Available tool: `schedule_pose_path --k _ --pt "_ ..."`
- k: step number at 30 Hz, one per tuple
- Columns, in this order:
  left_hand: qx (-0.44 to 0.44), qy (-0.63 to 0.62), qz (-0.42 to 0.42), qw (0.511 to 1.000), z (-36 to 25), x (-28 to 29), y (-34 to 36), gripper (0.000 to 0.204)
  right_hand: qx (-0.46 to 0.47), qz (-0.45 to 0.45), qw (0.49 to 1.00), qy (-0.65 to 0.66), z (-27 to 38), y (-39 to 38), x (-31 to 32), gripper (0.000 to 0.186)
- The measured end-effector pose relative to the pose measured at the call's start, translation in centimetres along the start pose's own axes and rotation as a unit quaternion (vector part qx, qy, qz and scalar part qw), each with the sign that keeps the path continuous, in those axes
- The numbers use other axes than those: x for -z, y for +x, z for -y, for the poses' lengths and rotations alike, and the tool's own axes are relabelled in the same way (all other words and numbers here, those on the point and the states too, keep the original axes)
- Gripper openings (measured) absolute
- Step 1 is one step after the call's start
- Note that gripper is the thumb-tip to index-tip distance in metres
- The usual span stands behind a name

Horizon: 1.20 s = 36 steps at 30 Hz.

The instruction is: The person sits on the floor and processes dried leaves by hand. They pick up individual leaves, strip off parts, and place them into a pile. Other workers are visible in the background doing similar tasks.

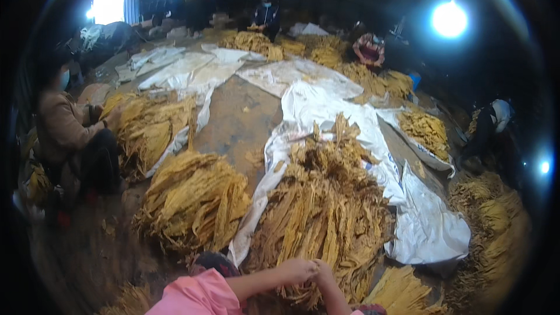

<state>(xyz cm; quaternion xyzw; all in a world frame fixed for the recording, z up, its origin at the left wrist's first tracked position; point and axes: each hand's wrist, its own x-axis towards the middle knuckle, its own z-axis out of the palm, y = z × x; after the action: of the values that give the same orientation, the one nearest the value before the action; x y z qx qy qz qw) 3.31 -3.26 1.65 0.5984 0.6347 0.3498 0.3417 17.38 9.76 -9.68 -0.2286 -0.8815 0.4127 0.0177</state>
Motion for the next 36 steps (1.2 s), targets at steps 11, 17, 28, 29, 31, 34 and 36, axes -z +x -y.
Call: schedule_pose_path --k 11,17,28,29,31,34,36 --pt "0.103 -0.51 -0.232 0.822 2.8 7.9 0.6 0.024 -0.101 -0.016 0.877 0.47 10.1 3.4 7.3 0.055" --pt "0.066 -0.684 -0.317 0.653 3.3 10.1 0.0 0.018 -0.065 0.23 0.923 0.303 10.7 -1.4 -1.9 0.058" --pt "0.02 -0.683 -0.398 0.612 6.2 9.2 0.5 0.012 -0.086 0.011 0.963 0.254 13.7 -2.1 -7.2 0.026" --pt "-0.004 -0.659 -0.389 0.644 5.7 9.3 0.5 0.012 -0.063 -0.008 0.959 0.278 12.8 -1.9 -7.4 0.025" --pt "0.065 -0.647 -0.391 0.651 4.4 9.3 0.7 0.031 -0.091 -0.001 0.905 0.416 12.0 -1.4 -6.9 0.022" --pt "0.141 -0.557 -0.377 0.726 2.8 9.1 0.3 0.064 -0.158 0.018 0.8 0.578 12.3 -0.4 -3.9 0.025" --pt "0.155 -0.504 -0.343 0.777 5.0 7.6 0.8 0.068 -0.142 -0.006 0.776 0.614 13.1 -0.2 -2.9 0.026"
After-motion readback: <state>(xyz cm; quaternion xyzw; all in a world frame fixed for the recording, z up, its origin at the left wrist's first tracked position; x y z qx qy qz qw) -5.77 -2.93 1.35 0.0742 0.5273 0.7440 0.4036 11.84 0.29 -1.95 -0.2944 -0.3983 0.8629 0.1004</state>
